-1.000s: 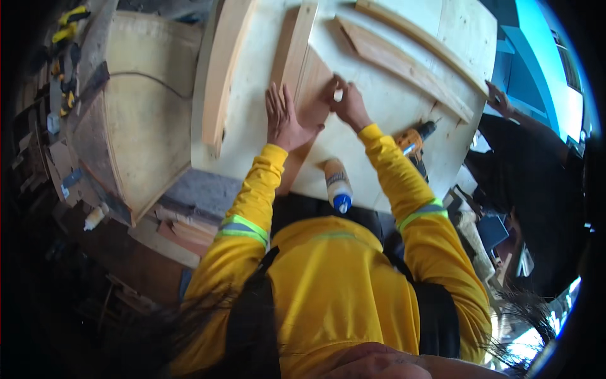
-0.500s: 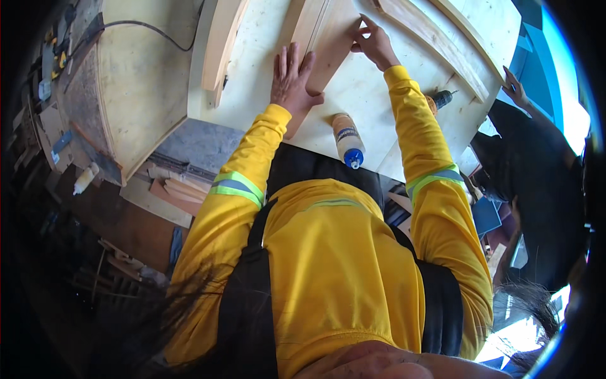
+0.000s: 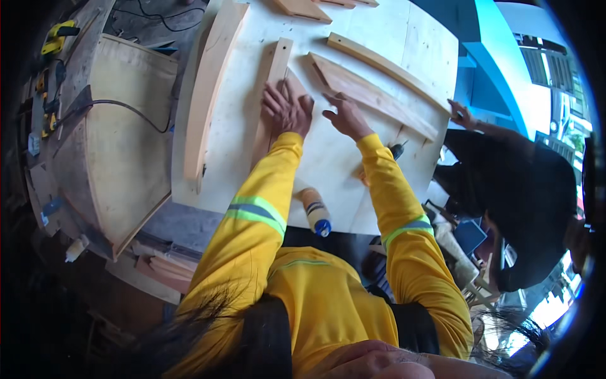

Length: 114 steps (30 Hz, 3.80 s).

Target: The person assembles a wooden frame by aligning wooden pieces together and fastening them using a power drill.

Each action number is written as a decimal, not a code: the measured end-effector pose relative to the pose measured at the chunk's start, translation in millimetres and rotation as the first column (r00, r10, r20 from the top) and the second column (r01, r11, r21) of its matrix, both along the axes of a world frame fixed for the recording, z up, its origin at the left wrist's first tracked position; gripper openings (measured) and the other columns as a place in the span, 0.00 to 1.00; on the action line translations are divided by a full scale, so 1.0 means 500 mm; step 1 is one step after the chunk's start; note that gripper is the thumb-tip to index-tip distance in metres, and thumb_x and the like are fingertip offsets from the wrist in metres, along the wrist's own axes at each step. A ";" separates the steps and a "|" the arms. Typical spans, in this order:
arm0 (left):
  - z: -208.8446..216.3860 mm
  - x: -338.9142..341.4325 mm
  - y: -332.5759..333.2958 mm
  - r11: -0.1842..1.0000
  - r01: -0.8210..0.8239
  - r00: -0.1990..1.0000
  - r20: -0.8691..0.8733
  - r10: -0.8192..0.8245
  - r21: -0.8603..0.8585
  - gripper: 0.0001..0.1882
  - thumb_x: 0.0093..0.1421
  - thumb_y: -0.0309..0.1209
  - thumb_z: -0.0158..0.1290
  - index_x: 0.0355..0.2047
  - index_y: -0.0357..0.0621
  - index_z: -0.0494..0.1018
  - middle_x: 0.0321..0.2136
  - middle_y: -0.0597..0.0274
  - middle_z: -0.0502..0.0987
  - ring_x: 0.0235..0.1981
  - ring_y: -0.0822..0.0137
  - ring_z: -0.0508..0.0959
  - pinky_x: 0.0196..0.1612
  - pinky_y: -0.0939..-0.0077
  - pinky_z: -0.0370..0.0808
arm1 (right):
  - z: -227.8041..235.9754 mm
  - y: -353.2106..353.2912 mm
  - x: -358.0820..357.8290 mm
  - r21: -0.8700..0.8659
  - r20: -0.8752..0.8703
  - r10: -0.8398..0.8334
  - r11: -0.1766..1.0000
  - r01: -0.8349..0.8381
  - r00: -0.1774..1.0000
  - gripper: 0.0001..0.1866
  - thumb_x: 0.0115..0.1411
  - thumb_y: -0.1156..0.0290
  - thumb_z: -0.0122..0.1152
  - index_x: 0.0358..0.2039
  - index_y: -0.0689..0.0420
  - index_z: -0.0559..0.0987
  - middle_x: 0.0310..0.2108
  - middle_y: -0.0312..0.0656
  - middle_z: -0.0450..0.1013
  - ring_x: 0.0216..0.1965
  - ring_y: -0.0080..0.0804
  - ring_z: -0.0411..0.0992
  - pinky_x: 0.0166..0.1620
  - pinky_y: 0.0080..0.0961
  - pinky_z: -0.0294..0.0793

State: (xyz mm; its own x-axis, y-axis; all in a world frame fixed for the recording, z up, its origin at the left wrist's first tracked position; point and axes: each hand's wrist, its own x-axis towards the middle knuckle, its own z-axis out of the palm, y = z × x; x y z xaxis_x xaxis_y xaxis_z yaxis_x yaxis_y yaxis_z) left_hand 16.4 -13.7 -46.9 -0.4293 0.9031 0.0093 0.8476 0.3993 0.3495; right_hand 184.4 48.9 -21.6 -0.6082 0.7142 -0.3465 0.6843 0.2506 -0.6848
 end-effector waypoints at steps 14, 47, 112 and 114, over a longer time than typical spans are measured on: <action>0.014 0.005 0.006 0.992 -0.110 0.988 -0.100 0.116 0.061 0.44 0.63 0.54 0.49 0.72 0.43 0.53 0.70 0.29 0.52 0.67 0.29 0.56 0.70 0.34 0.48 | 0.010 0.155 0.107 0.313 0.104 0.221 0.918 -0.243 0.970 0.50 0.40 0.65 0.77 0.67 0.51 0.68 0.52 0.48 0.70 0.52 0.52 0.68 0.57 0.43 0.71; 0.054 0.010 0.072 0.881 0.440 0.897 0.041 -0.440 -0.175 0.56 0.46 0.56 0.63 0.73 0.56 0.54 0.74 0.62 0.52 0.76 0.52 0.45 0.71 0.22 0.32 | 0.006 0.136 0.100 0.232 -0.073 0.247 0.946 -0.224 0.966 0.45 0.44 0.69 0.74 0.65 0.59 0.69 0.57 0.51 0.70 0.55 0.53 0.68 0.61 0.41 0.70; 0.079 -0.025 0.014 0.961 0.130 0.988 -0.044 -0.145 -0.245 0.55 0.44 0.57 0.69 0.72 0.78 0.55 0.76 0.44 0.36 0.65 0.29 0.54 0.65 0.36 0.55 | 0.006 0.166 -0.021 0.157 -0.111 0.265 0.956 -0.247 0.958 0.43 0.41 0.68 0.77 0.61 0.56 0.73 0.57 0.49 0.72 0.57 0.50 0.70 0.62 0.42 0.69; 0.081 -0.023 0.015 0.965 0.120 0.989 -0.055 -0.136 -0.234 0.56 0.44 0.56 0.70 0.72 0.78 0.55 0.76 0.45 0.36 0.65 0.29 0.54 0.65 0.36 0.55 | -0.001 0.168 -0.020 0.196 -0.161 0.277 0.950 -0.244 0.947 0.43 0.41 0.68 0.77 0.61 0.56 0.73 0.55 0.50 0.73 0.57 0.49 0.71 0.62 0.41 0.70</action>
State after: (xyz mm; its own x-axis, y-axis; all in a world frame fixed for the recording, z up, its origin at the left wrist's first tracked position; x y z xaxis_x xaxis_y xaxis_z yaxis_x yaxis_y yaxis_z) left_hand 5.1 -6.1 -6.3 -0.3154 0.9321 -0.1782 0.9161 0.3480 0.1990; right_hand 174.5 133.0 -22.3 -0.8223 0.5607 -0.0974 0.4454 0.5275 -0.7235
